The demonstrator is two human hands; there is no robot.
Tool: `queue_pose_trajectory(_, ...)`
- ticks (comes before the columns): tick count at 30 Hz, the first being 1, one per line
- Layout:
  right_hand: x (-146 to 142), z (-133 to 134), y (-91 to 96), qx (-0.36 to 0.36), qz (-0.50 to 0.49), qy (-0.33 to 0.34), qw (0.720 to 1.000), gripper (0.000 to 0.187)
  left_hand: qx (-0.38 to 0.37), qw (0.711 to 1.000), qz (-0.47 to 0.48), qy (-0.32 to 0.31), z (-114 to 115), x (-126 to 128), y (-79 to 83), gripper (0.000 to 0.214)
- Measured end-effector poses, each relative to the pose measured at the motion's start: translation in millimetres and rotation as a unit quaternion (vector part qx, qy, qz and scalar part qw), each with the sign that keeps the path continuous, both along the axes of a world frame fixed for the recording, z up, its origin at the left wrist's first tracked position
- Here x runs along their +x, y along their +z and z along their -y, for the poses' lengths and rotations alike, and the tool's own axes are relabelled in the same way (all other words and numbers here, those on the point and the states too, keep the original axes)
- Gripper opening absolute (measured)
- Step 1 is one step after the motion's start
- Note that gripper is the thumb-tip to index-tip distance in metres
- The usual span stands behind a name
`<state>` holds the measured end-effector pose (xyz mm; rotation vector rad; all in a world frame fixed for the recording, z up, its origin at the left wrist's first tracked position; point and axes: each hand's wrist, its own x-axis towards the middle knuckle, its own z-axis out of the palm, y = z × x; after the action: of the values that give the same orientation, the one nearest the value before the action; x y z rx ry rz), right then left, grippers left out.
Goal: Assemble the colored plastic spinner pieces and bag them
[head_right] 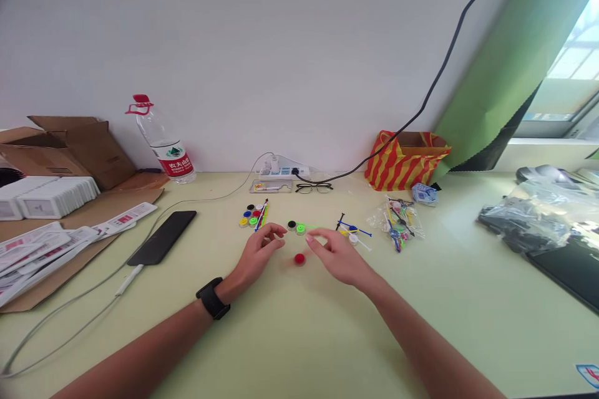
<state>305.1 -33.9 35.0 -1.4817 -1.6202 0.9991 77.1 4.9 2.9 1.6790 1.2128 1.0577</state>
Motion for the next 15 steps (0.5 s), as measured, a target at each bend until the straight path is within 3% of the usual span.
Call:
queue_pose_trajectory(3,0.4,-0.1,6.2,-0.070,-0.153,0.041,0.985,0.056,-0.005,0.999,0.026,0.027,-1.7,-1.0,-0.9,0.020)
queue_pose_trajectory(6,6.8,-7.7,4.8,-0.028,-0.181,-0.028,0.983,0.054,-0.010,0.998,0.040,0.044,-3.5,-1.9,-2.4,0.019)
queue_pose_trajectory(11,28.8,-26.0,-8.0,0.097,-0.074,-0.098,0.988,0.050,-0.024,0.998,0.041,0.045,-6.9,-2.2,-5.5,0.019)
queue_pose_trajectory(15,49.4,-42.2,-22.0,0.179,0.055,-0.134,0.973,0.041,-0.037,0.996,0.059,0.051,-10.9,-3.6,-4.4,0.019)
